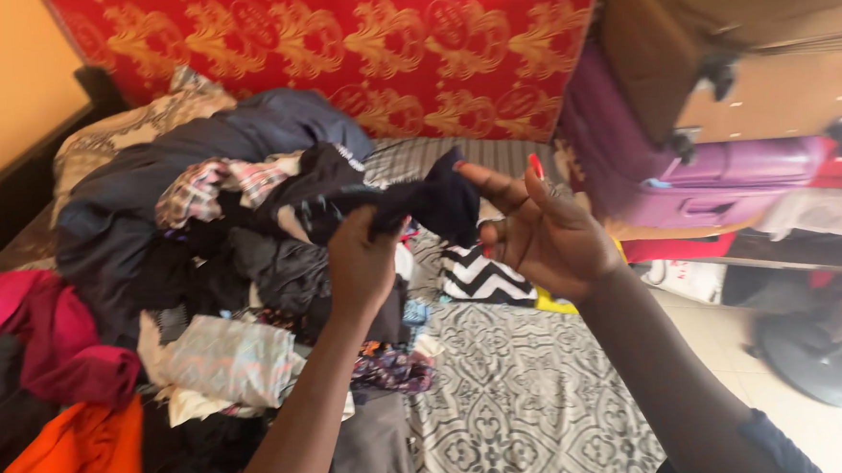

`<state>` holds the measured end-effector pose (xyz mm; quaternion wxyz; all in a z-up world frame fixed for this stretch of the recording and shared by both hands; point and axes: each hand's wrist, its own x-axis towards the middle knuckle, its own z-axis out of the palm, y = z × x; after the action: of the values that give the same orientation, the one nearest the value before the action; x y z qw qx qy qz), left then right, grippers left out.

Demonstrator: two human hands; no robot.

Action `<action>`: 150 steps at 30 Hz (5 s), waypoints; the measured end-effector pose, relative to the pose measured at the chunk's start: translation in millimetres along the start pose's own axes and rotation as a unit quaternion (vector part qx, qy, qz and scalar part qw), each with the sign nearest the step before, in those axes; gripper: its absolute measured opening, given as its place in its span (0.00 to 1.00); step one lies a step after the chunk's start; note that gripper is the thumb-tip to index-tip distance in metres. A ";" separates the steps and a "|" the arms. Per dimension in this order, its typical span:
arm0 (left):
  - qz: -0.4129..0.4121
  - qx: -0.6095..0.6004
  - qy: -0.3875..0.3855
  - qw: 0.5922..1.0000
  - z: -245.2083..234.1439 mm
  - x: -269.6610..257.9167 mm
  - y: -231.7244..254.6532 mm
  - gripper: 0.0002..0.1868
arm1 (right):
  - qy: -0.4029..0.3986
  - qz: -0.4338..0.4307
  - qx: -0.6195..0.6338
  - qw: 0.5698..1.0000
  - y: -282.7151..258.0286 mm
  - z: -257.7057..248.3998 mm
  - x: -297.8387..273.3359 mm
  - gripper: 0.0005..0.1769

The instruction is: Folding various items of clothing on a bed.

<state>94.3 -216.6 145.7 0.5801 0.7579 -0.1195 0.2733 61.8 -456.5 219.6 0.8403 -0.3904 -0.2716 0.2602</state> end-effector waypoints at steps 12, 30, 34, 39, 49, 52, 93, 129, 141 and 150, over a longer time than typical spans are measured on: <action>-0.129 -0.242 -0.155 0.949 145.5 36.2 126.6 0.11 | 0.097 -0.044 -0.374 0.921 -60.8 4.3 -92.8 0.48; -0.222 -0.188 -0.474 0.831 256.7 -41.3 196.1 0.41 | -0.049 -0.111 -0.010 0.993 -150.9 -165.6 -251.1 0.06; -0.165 -0.083 -0.471 0.863 244.6 -54.9 198.2 0.42 | 0.192 -0.081 -0.131 0.969 -159.2 -85.2 -241.1 0.15; -0.206 -0.093 -0.446 0.866 237.3 -79.1 146.9 0.38 | 0.209 -0.106 -0.117 0.965 -175.9 -92.7 -222.3 0.18; -0.211 -0.209 -0.394 0.870 232.4 -100.1 157.3 0.39 | 0.177 -0.063 -0.135 0.973 -166.4 -91.0 -181.4 0.25; -0.240 -0.239 -0.384 0.859 230.6 -89.4 162.7 0.42 | 0.162 -0.064 -0.167 0.970 -162.6 -89.7 -184.7 0.26; -0.425 -0.312 -0.339 0.779 289.6 74.8 -32.5 0.46 | 0.274 0.024 -0.046 0.960 -107.8 -302.0 -122.0 0.21; -0.573 -0.105 -0.410 0.702 184.6 -456.8 -154.7 0.45 | 0.282 0.317 -0.031 0.905 284.2 -236.0 -449.4 0.23; -0.614 -0.090 -0.447 0.645 174.9 -531.4 -202.4 0.45 | 0.348 0.456 -0.105 0.812 339.0 -230.0 -490.1 0.28; -0.602 0.047 -0.490 0.629 184.6 -594.5 -258.4 0.41 | 0.371 0.421 -0.158 0.812 385.4 -226.1 -551.0 0.17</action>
<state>-214.8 -394.6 -426.2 0.4356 0.7098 0.1094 -0.5426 -271.0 -714.9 -351.1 0.6119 -0.6609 0.2145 0.3778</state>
